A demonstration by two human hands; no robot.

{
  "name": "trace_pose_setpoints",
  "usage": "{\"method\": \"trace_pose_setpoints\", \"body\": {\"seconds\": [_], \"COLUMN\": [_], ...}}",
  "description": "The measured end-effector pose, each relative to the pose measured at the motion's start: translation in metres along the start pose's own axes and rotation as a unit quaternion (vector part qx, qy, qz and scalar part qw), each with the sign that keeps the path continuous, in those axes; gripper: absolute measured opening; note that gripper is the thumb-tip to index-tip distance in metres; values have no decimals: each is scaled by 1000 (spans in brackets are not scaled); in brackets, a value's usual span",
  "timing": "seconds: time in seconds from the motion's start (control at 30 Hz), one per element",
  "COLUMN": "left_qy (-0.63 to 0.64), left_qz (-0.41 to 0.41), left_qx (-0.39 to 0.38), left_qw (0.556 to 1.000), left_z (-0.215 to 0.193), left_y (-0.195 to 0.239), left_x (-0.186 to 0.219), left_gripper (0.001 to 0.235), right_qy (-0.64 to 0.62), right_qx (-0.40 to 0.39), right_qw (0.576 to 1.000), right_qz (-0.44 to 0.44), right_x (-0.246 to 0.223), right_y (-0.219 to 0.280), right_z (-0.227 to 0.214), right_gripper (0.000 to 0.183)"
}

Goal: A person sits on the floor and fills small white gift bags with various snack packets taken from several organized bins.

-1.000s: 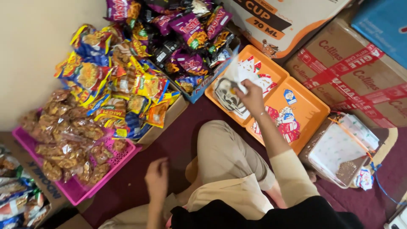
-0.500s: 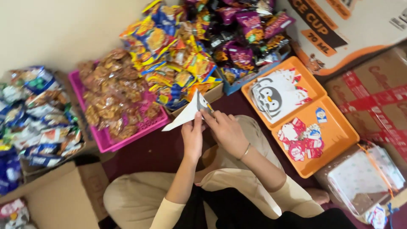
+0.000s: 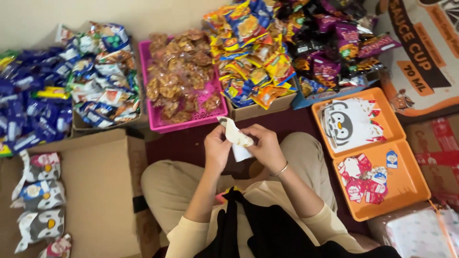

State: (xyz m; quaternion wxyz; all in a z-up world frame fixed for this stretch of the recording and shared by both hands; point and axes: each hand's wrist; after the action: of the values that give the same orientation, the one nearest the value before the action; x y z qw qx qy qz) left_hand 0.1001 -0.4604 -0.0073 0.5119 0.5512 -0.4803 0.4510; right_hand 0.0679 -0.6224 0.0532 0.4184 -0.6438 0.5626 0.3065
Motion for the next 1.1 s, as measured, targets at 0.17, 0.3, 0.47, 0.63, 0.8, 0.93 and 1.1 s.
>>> {"method": "trace_pose_setpoints", "body": {"seconds": [0.17,0.3,0.47,0.63,0.8,0.93,1.1], "left_qy": [-118,-165,-136,-100,-86,-97,-342], "left_qz": [62,154,124,114,96,118,374], "left_qx": [76,143,106,66,112,119,55], "left_qw": [988,964,977,986,985,981,860], "left_z": [-40,-53,-54,-59,-61,-77,-89], "left_y": [21,34,41,51,61,55,44], "left_x": [32,36,35,39,41,14,-5], "left_gripper": [22,32,45,26,25,35,12], "right_qy": [-70,92,364,299,387,498,462], "right_qx": [51,60,58,-1,-68,-120,-273], "right_qw": [995,993,920,951,909,850,837], "right_qz": [49,-51,-131,-83,-137,-125,-106], "right_x": [-3,-21,3,1,26,30,15], "right_y": [-7,-8,-4,-11,-16,-15,-25], "right_z": [11,23,53,68,82,88,86], "right_gripper": [17,22,17,3,18,5,14]}}
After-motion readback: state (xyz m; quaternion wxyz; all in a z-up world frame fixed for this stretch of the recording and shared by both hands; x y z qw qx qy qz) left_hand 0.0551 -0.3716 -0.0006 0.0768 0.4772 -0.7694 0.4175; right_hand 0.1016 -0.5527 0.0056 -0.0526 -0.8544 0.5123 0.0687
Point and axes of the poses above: each hand's wrist, its own y-axis away from the middle knuckle, its own z-axis out of the palm, x = y × z, and after that the axes turned 3 degrees about y, right-handed
